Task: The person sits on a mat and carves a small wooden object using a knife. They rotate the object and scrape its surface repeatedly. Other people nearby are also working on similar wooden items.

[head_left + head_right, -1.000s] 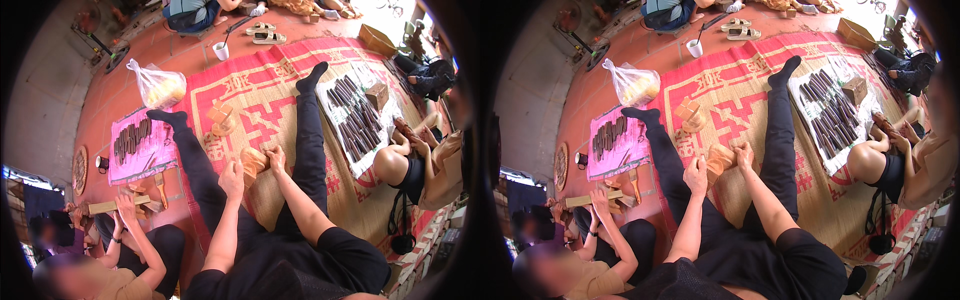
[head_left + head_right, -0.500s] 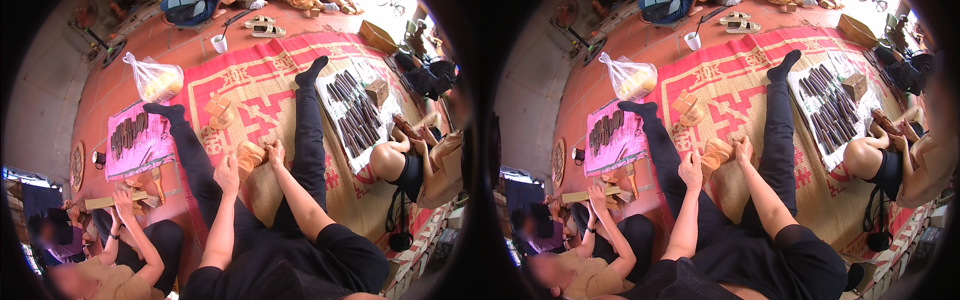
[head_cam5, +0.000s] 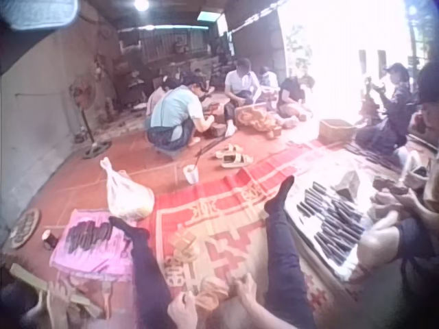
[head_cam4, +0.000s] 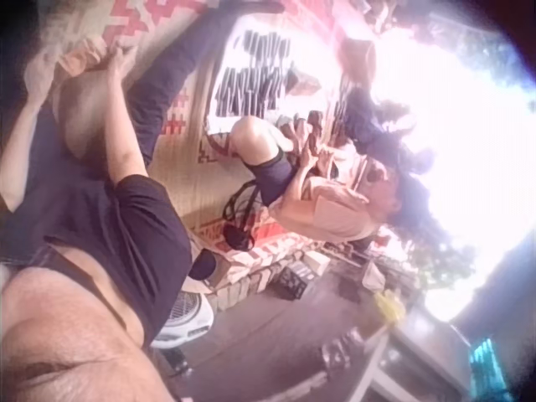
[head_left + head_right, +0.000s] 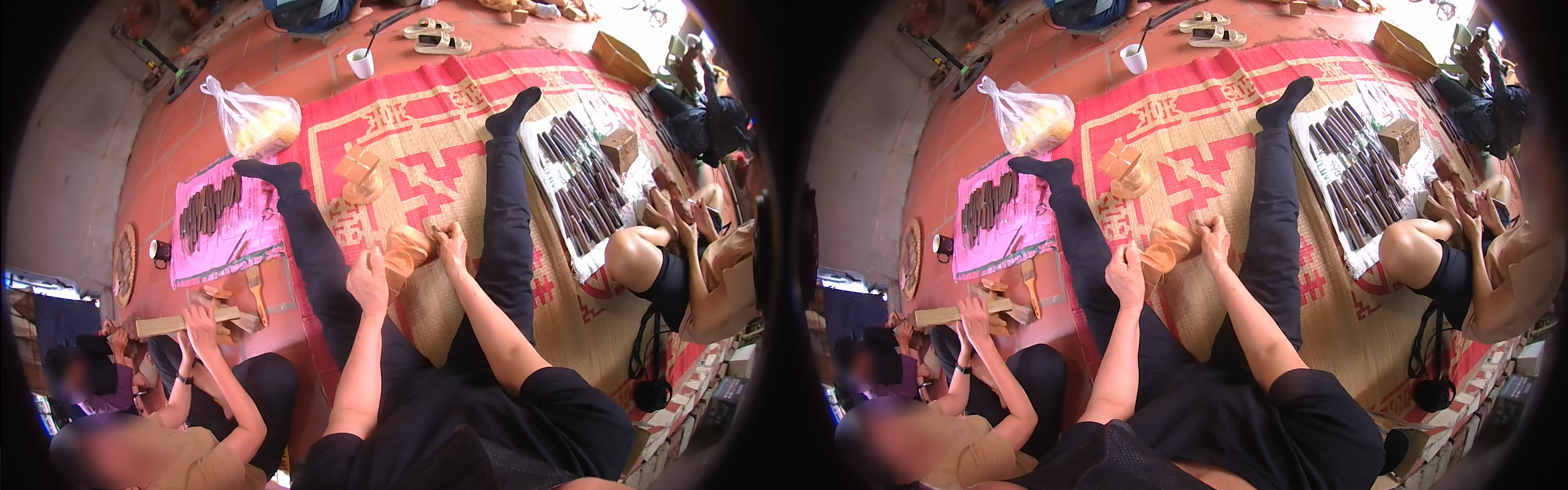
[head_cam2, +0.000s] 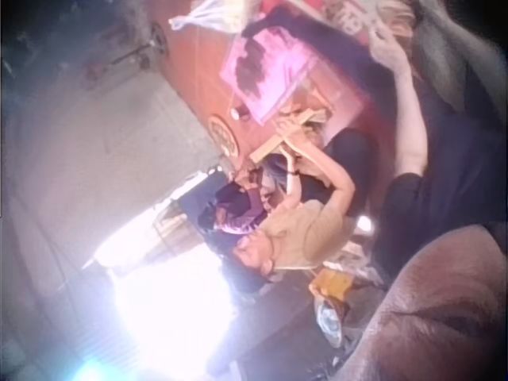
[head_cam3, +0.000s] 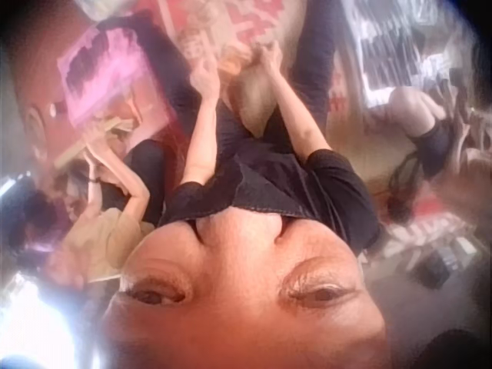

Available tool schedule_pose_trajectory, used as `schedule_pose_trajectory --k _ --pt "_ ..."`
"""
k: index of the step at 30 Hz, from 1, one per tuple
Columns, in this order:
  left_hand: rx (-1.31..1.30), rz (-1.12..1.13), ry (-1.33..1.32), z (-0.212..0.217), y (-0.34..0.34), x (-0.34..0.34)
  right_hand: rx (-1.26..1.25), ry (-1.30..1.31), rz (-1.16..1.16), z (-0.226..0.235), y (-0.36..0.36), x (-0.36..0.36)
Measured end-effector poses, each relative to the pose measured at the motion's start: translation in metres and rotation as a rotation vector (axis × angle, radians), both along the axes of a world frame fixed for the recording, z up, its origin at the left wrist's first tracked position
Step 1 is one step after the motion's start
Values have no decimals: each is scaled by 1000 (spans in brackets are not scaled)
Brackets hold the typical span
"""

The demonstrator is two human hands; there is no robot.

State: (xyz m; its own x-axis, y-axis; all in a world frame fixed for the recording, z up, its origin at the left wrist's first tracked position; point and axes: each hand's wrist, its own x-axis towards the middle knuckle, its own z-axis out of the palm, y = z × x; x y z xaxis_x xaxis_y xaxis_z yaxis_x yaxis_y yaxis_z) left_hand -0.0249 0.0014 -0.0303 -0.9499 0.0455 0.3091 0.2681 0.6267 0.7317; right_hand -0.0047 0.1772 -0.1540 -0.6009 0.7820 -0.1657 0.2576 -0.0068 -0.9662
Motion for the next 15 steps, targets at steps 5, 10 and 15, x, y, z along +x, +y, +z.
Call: schedule_pose_trajectory --k 5,10,15 --pt "40 13 -104 6 -2 -5 68 70 80 14 -36 17" --pt "-41 23 -112 7 9 -4 23 -48 4 7 -17 1" --pt "0 27 -113 3 -5 -5 -230 -27 -43 9 -11 2"
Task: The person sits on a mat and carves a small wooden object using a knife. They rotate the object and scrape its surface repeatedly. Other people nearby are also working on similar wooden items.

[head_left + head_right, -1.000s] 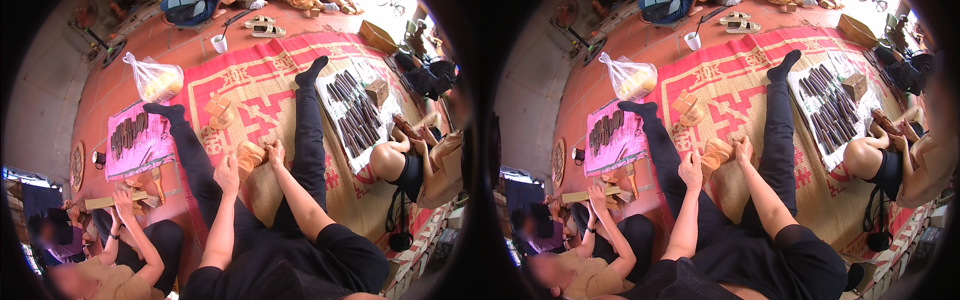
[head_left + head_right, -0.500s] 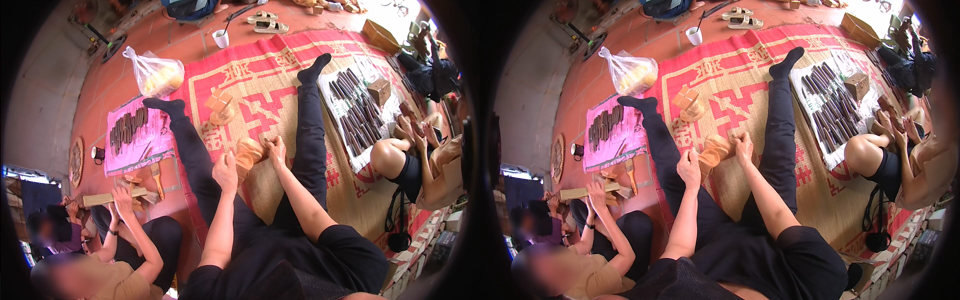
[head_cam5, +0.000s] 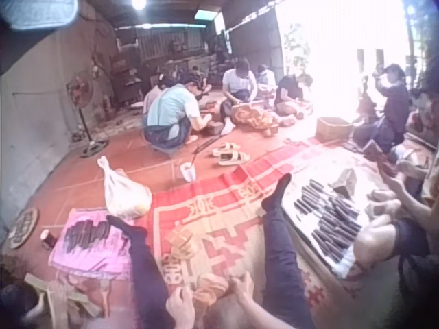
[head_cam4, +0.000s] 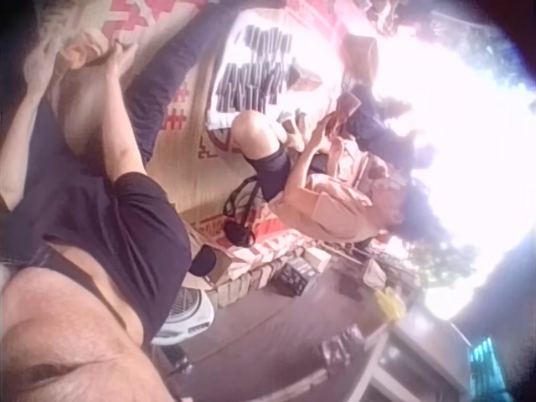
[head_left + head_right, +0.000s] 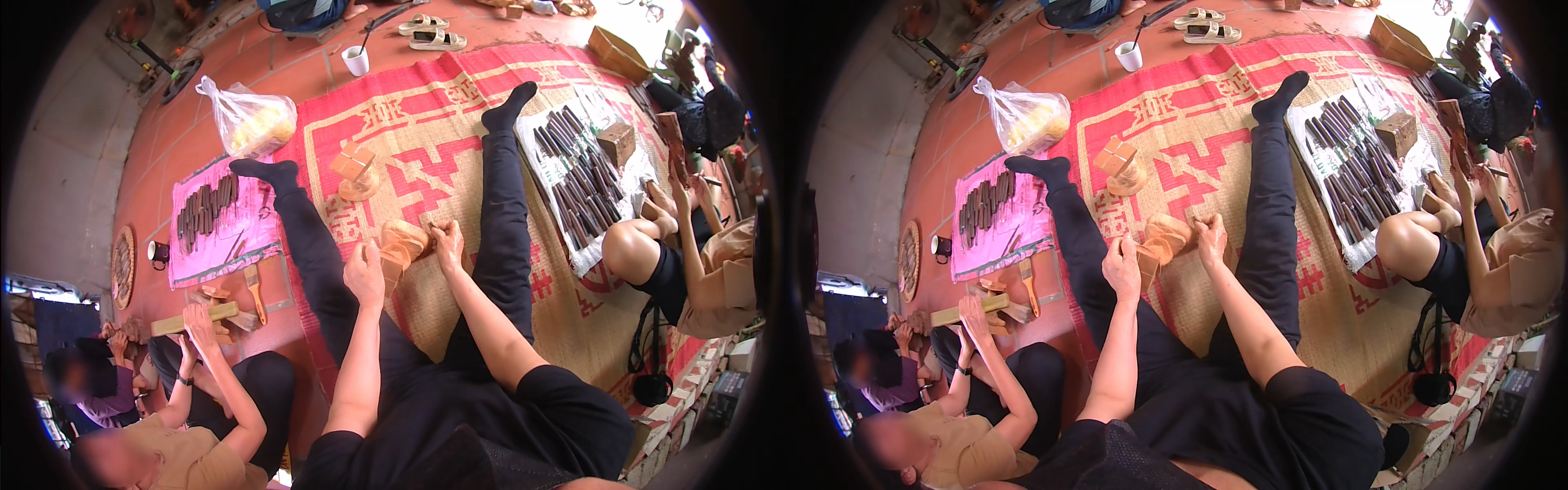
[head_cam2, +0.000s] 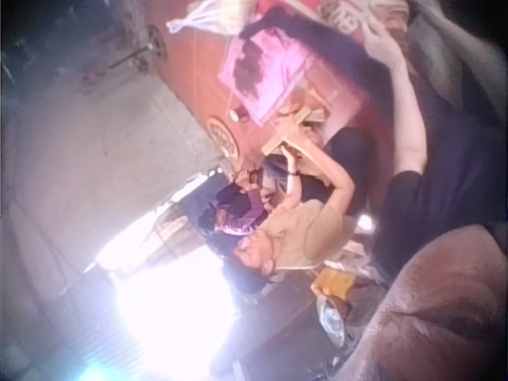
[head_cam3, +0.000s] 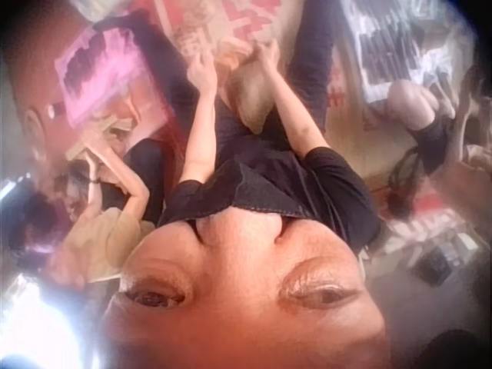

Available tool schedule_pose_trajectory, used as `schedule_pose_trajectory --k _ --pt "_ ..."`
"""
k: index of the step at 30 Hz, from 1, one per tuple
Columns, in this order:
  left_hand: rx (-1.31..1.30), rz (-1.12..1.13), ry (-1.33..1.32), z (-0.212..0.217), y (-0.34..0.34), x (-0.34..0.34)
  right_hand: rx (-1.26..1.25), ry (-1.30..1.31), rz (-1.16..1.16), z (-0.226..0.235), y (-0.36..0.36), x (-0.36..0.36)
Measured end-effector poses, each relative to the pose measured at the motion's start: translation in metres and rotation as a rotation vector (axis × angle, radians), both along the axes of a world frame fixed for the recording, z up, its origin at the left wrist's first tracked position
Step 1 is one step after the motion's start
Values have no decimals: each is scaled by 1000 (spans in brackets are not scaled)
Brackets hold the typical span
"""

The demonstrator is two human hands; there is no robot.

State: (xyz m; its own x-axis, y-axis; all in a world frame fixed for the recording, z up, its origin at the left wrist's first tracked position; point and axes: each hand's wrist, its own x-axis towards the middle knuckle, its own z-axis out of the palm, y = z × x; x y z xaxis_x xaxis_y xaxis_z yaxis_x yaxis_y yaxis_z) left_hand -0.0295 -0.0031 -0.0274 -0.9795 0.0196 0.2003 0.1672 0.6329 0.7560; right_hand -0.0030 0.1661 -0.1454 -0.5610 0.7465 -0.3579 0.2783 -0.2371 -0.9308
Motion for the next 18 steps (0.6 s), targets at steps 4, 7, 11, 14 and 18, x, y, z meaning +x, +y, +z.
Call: schedule_pose_trajectory --k 4,7,11,14,18 --pt "24 -24 48 -1 5 -3 176 104 46 -11 -13 10" --pt "-80 -13 37 -3 8 2 29 126 31 -8 -8 4" --pt "-44 -95 83 -2 7 5 49 -6 -79 -11 12 -11" --pt "-15 -26 -12 4 6 2 36 136 -6 20 0 1" --pt "48 -110 67 2 8 0 130 156 56 6 -15 9"
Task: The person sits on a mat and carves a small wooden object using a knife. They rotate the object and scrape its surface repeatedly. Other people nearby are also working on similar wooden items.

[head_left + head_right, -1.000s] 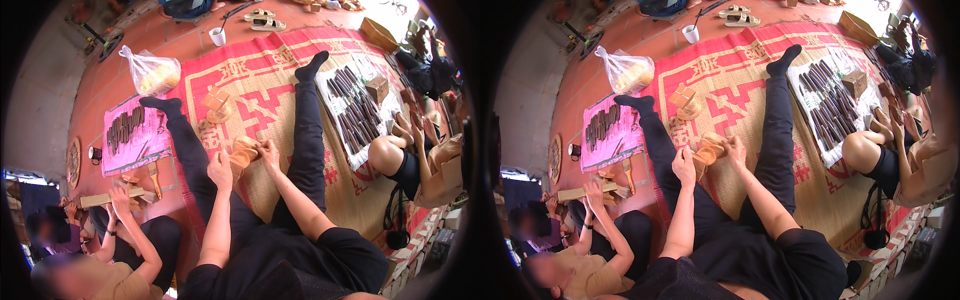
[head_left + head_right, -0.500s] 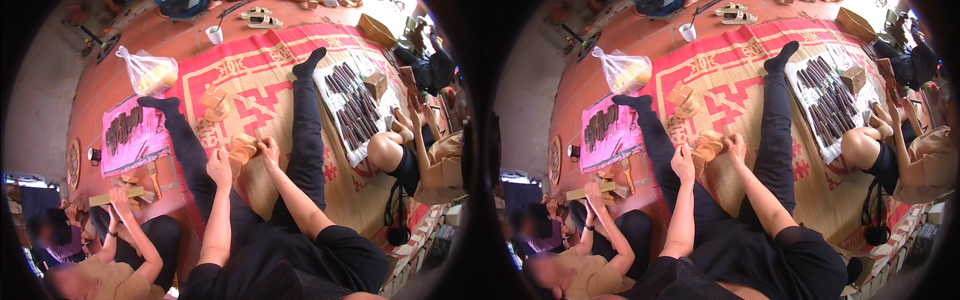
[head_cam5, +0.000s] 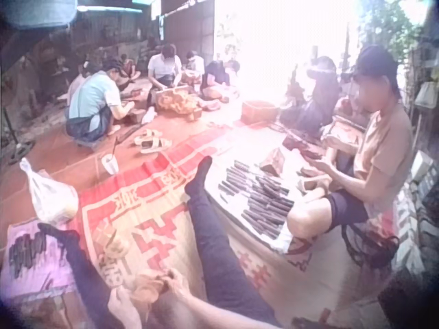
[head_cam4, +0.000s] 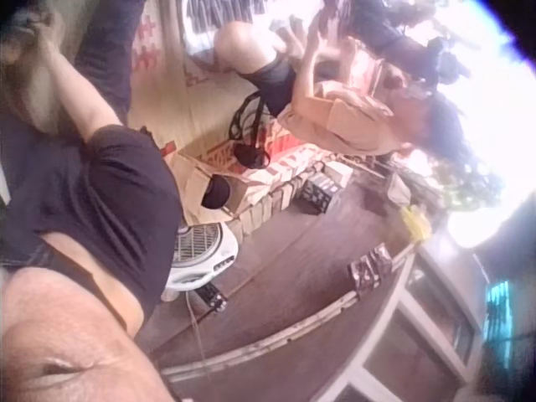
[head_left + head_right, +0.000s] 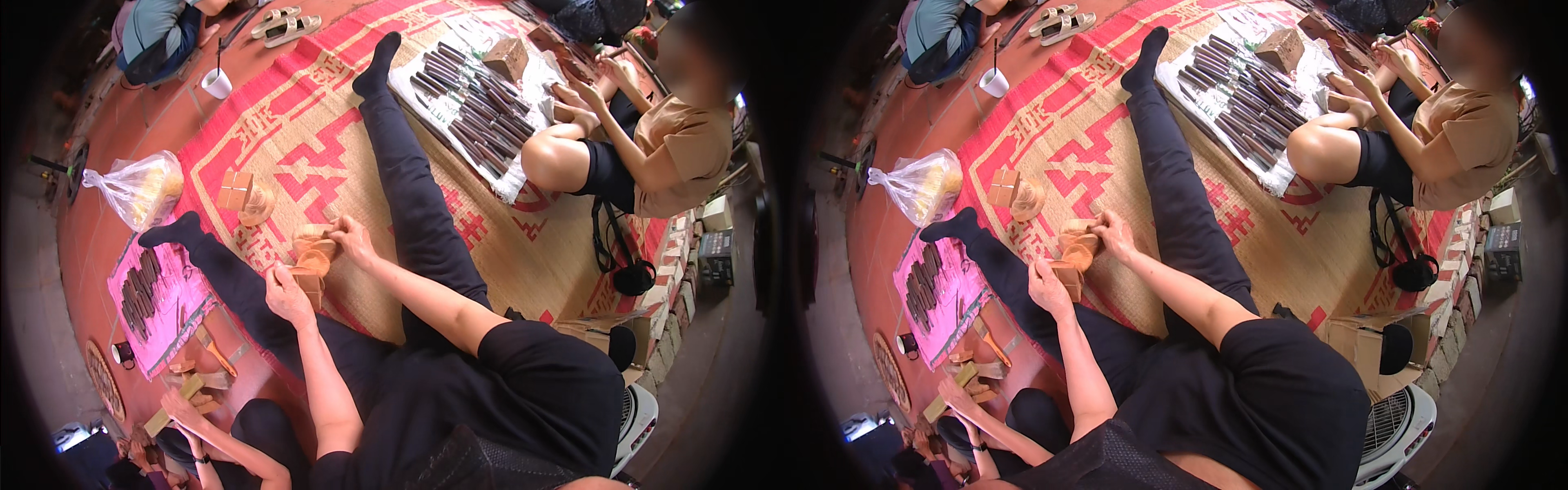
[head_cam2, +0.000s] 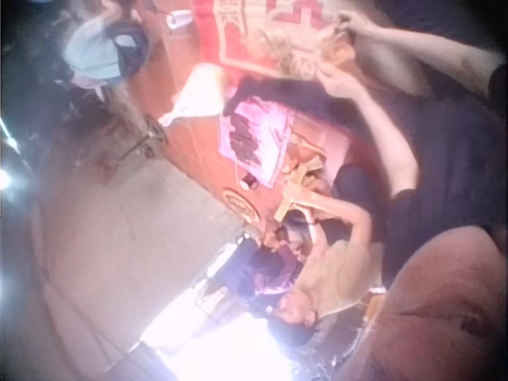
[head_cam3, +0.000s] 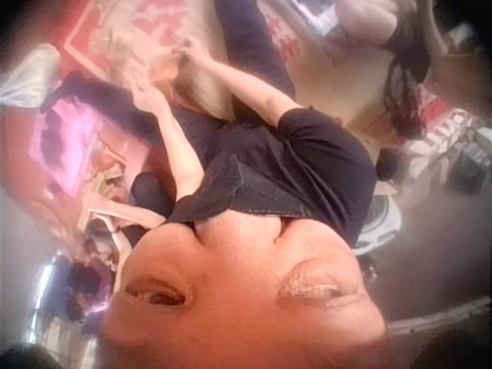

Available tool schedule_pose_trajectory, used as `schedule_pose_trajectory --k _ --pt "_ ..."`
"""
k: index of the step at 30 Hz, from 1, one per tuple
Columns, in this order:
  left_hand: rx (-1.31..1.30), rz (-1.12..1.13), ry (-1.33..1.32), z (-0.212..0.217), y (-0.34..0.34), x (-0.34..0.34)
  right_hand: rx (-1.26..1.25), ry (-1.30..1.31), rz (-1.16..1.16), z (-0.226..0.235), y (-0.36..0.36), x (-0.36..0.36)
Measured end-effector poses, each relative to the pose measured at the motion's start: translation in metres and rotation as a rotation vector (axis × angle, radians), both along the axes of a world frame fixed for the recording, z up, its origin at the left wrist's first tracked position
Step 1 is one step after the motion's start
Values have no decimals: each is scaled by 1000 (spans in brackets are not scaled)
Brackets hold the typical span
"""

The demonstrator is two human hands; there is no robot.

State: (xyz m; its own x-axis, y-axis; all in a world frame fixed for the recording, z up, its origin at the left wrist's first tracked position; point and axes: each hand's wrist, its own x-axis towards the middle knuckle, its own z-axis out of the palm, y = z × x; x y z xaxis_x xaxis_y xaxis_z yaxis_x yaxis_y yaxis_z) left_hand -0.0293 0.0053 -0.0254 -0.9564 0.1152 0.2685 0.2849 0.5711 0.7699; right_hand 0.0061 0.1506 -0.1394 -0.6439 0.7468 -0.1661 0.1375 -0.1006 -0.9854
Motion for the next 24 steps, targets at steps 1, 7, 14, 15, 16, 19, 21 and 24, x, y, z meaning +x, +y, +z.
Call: schedule_pose_trajectory --k 1,7,14,15,16,19,21,24 --pt "-67 -2 -37 3 3 3 -16 -62 -31 -8 6 -3" --pt "-59 21 -41 0 -3 4 -32 -212 -33 9 24 -12" --pt "-59 2 92 -7 1 -3 127 -239 -5 -3 18 -20" --pt "-65 -27 20 -2 0 -3 81 -123 -100 -21 28 -23" --pt "-62 -49 -51 -1 -2 -3 -134 -91 -142 -29 36 -24" --pt "85 -2 -30 -4 -11 -2 -304 30 -27 0 26 -16" --pt "133 6 -8 -6 -10 -2 -190 98 155 7 9 -12" --pt "73 6 -56 -6 -8 -2 -22 -78 136 11 7 -11"
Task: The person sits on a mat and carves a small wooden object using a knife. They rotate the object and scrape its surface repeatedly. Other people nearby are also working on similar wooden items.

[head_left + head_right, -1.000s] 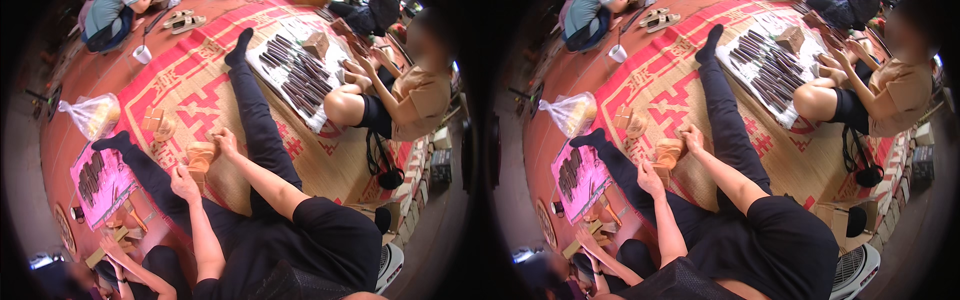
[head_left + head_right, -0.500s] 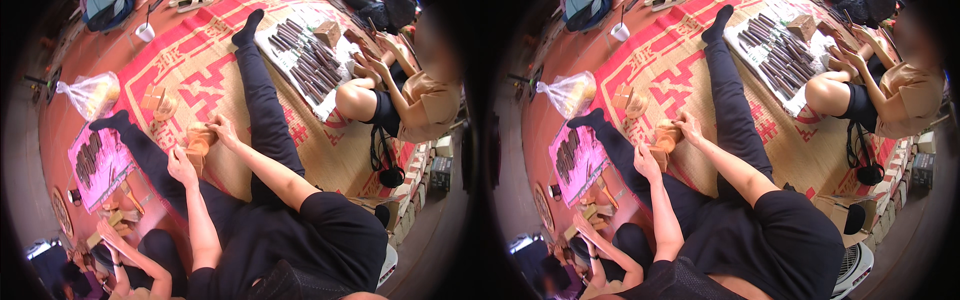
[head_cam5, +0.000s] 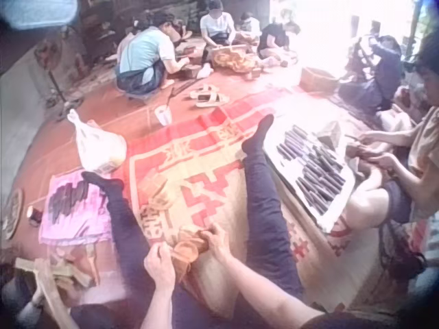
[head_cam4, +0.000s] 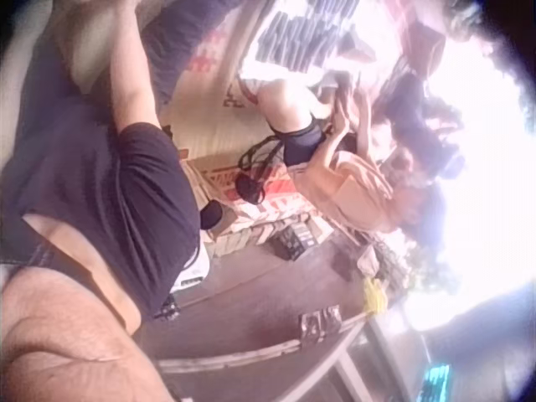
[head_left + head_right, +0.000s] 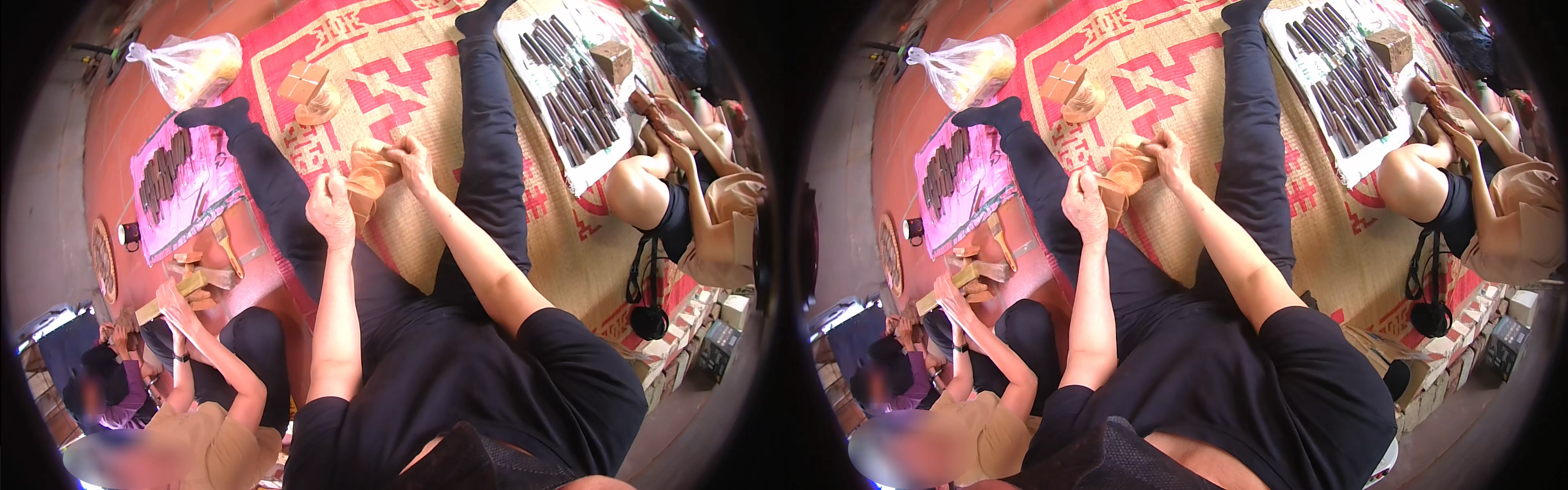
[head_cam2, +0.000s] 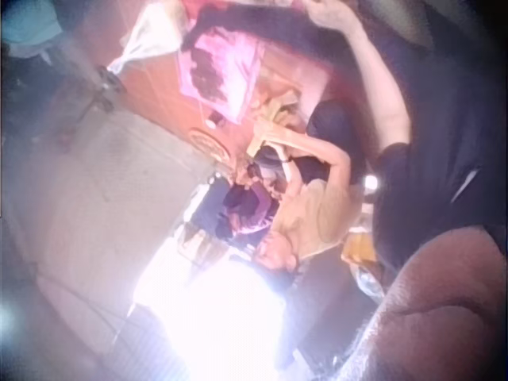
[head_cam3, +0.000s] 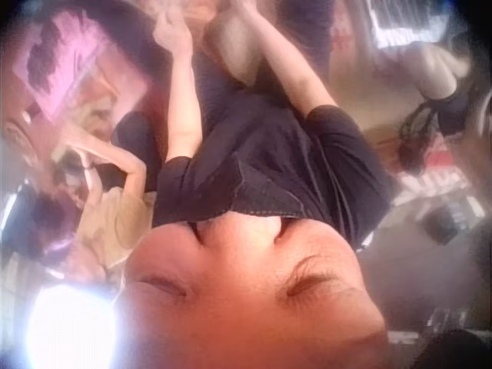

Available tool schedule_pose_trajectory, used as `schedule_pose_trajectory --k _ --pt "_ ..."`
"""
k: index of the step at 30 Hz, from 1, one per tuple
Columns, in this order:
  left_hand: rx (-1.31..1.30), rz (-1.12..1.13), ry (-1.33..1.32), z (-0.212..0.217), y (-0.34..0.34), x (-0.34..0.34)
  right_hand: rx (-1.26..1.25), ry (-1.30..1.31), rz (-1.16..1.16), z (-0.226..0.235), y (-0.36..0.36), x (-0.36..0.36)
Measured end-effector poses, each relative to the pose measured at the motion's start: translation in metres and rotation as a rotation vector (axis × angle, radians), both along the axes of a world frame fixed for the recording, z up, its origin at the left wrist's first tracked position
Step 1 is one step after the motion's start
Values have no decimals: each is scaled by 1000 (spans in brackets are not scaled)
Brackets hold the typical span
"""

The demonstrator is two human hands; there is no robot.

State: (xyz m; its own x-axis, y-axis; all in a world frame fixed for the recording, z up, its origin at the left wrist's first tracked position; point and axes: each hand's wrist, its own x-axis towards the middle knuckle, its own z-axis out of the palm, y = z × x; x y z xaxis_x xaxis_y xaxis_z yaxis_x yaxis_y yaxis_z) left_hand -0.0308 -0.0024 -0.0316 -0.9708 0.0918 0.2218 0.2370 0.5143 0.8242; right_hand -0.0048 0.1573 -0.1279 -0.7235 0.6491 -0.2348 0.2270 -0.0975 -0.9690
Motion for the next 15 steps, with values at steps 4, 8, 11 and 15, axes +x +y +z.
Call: schedule_pose_trajectory --k 4,8,11,15 --pt "-64 -17 52 4 6 1 7 -129 -153 -16 27 -18" --pt "29 3 8 2 3 0 90 -3 42 3 9 -14" --pt "-29 -6 10 5 4 -2 171 -117 70 2 3 -16" --pt "-81 -36 55 3 4 -2 111 -173 -49 -8 22 -28"
